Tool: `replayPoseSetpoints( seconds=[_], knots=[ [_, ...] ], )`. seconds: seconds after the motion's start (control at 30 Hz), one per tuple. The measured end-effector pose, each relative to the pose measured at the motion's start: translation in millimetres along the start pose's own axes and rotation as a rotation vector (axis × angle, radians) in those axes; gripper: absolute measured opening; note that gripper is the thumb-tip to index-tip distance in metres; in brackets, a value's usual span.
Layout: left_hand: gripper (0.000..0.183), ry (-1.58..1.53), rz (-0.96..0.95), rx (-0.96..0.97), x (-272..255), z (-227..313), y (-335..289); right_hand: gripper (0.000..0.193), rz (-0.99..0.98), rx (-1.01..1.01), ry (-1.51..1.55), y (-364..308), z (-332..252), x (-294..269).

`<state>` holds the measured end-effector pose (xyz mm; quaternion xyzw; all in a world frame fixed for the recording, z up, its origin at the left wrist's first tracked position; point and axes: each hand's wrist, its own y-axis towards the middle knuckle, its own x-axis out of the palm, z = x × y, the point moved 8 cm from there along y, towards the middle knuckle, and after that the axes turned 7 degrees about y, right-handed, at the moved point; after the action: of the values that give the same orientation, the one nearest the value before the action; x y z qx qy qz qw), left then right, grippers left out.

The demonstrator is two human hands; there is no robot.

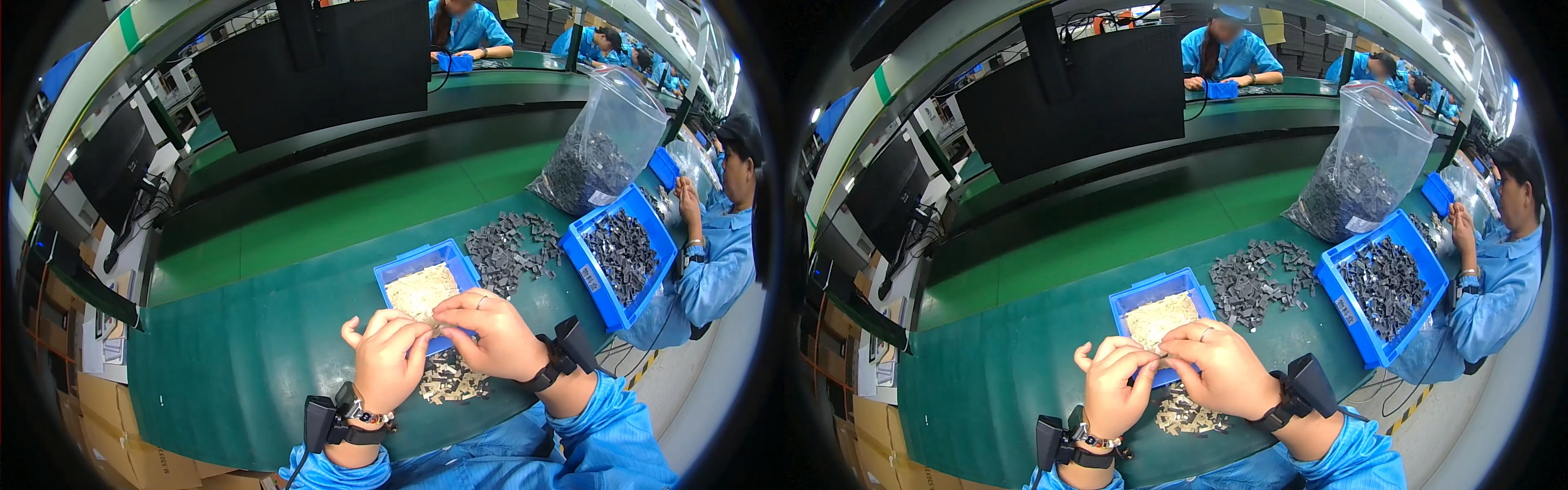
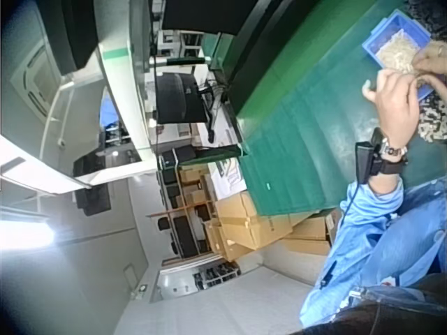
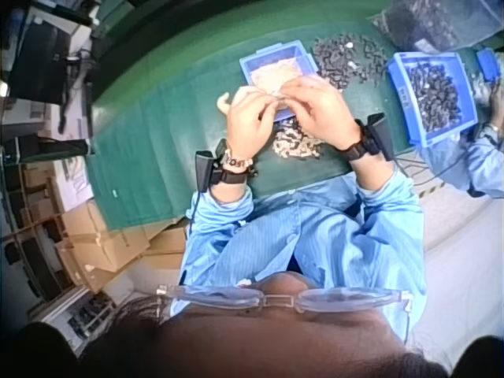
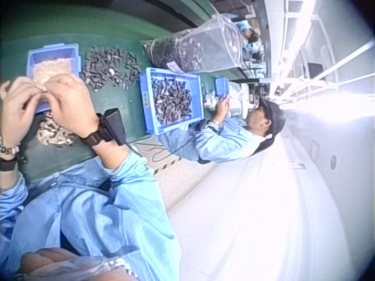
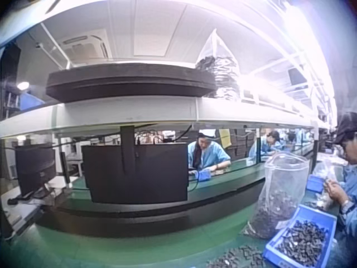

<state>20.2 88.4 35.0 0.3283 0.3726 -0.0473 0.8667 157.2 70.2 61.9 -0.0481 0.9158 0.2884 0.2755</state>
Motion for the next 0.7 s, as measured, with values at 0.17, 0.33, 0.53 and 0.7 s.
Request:
replayPoseSetpoints(
  seconds=[0.17, 0.33, 0.53, 0.7],
  knots=[
    [0.003, 0.025, -0.019, 0.023, 1.2, 3.7, 0.2, 0.010, -0.038, 0.021, -0.009, -2.3, 3.5, 3.1],
    [0.005, 0.002, 0.041, -0.014, -4.9, 4.7, 0.1, 0.005, -0.022, 0.072, 0.022, -3.1, 4.5, 5.0],
    [0.004, -0.014, 0.025, 0.046, -1.7, 7.0, 0.0, 0.007, -0.002, 0.059, 0.054, -4.6, 3.5, 6.1],
    [0.004, -0.021, 0.019, 0.049, 0.2, 5.1, -1.0, 0.008, -0.022, 0.060, 0.045, -4.7, 3.2, 8.0]
  ],
)
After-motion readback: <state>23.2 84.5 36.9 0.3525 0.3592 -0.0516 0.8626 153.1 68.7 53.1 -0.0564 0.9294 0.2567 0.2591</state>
